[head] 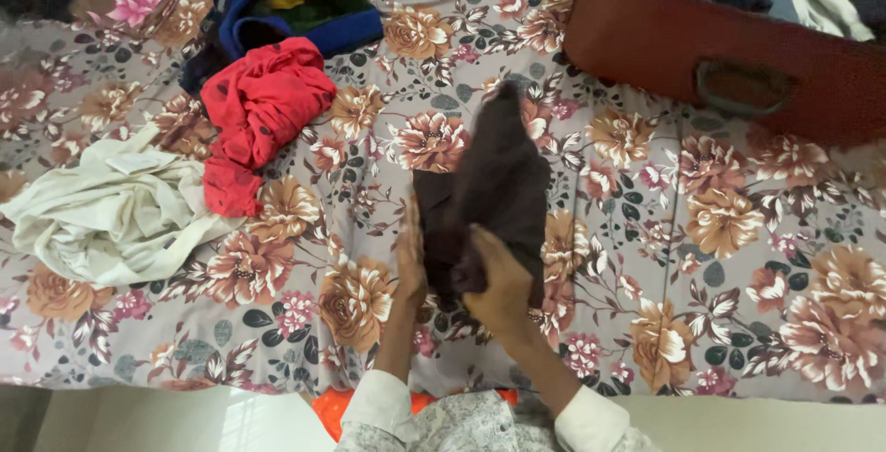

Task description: The person folds a brown button-up jacket and a red patterned shirt on a bed, placing the folded brown jacket into an open suitcase.

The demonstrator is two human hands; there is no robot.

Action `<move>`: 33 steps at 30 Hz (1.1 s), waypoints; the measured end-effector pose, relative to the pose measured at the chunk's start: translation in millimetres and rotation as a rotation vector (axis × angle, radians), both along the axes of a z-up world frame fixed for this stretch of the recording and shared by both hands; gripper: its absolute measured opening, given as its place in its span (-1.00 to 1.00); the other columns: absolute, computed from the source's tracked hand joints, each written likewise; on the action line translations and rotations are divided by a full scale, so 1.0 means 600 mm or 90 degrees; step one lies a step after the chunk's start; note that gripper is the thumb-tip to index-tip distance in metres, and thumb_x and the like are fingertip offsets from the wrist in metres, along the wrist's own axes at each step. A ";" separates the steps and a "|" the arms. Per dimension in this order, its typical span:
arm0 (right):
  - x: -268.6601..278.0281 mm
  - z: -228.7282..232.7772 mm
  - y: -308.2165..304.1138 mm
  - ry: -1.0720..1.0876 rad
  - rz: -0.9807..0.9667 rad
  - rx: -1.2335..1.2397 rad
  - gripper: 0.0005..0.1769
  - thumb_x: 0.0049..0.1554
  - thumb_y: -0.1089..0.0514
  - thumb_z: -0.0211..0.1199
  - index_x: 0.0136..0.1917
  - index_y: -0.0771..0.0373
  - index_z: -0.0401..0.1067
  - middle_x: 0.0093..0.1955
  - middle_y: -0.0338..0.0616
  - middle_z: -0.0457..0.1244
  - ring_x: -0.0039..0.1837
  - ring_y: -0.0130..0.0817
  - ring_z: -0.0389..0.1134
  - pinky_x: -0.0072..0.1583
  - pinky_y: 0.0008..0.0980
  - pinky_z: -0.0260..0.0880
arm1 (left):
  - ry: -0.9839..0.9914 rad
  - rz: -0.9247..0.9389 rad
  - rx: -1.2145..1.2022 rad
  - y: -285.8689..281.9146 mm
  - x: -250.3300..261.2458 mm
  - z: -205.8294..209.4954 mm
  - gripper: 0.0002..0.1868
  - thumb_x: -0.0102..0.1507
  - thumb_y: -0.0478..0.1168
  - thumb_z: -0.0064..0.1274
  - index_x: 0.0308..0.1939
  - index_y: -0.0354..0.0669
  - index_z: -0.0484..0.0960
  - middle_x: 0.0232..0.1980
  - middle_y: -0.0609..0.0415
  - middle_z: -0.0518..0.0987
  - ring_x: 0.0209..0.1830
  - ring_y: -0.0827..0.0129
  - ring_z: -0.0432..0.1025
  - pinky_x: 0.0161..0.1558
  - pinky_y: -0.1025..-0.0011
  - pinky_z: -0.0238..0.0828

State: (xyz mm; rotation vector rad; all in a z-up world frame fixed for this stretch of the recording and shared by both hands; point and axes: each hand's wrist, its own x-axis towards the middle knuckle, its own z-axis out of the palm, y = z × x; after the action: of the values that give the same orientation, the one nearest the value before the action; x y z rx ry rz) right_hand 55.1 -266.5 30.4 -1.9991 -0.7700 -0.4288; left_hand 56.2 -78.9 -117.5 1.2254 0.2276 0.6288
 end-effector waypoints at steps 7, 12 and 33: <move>-0.045 0.064 0.047 -0.093 0.250 -0.298 -0.21 -0.23 -0.18 0.52 0.21 0.20 0.50 0.37 0.13 0.23 0.40 0.14 0.24 0.32 0.12 0.12 | 0.087 -0.002 -0.536 0.087 -0.049 0.009 -0.06 0.36 0.42 -0.25 0.34 -0.43 0.49 0.26 -0.17 0.59 0.22 0.13 0.48 0.32 0.29 0.34; 0.008 0.024 -0.035 0.048 0.067 -0.096 -0.60 0.12 0.00 0.43 0.20 0.13 0.53 0.39 -0.13 0.31 0.45 -0.08 0.29 0.46 -0.10 0.21 | 0.303 -0.060 0.019 0.068 -0.055 0.081 -0.34 0.41 0.02 -0.04 0.43 -0.37 0.25 0.41 -0.18 0.37 0.38 0.11 0.28 0.36 0.24 0.18; 0.077 -0.060 -0.088 0.984 0.102 0.315 -0.20 -0.04 0.02 0.45 0.40 0.36 0.30 0.26 0.07 0.34 0.20 -0.16 0.42 0.19 -0.20 0.50 | 0.266 0.025 0.774 -0.060 -0.095 0.245 -0.22 0.33 0.14 0.01 0.54 -0.15 0.24 0.63 -0.24 0.10 0.64 -0.22 -0.06 0.49 -0.15 -0.11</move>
State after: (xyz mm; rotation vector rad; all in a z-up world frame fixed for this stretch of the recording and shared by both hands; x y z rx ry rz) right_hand 101.6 -319.1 -5.5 -1.2213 0.1837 0.8941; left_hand -1.0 -114.7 29.5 2.5369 0.2147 0.5259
